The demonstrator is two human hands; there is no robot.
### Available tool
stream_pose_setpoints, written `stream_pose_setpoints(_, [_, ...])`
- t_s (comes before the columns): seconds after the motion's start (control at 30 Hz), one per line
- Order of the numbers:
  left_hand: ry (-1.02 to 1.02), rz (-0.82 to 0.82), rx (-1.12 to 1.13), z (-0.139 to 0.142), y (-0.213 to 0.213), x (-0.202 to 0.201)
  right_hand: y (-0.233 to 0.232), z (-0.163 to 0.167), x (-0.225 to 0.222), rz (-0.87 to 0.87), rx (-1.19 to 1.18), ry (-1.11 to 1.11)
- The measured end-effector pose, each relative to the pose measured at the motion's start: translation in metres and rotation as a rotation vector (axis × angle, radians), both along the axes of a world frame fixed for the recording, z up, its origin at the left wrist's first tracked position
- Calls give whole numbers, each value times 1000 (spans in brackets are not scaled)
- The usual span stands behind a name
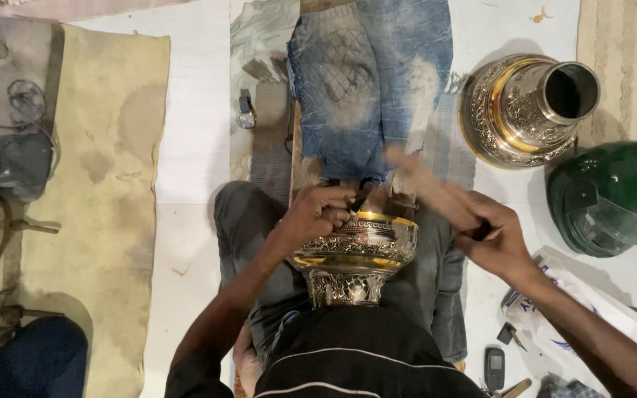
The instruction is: The person sits on the floor holding a chisel against an ornate brass vessel on their lap and strikes the chisel with a wooden mallet to work the decorated surface. They then set the vessel aside, arrange wooden blocks on a board, and wipe a denim cloth.
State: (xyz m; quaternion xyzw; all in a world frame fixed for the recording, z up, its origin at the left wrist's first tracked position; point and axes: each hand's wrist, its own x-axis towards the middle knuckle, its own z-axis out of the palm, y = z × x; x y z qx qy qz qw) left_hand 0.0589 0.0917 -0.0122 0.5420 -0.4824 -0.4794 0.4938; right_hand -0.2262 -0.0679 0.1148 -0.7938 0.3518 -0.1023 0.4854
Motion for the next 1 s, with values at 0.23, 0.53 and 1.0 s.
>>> stream_pose_setpoints(0.23, [85,-43,5,3,-1,5,-3,0,-2,144,-27,-267])
stream_pose_setpoints(0.53, [84,27,67,-5,3,1,-9,-1,-2,81,-186,349])
stream_pose_setpoints(1.0, [128,-14,15,-7,2,6,-16,10,6,138,-150,256])
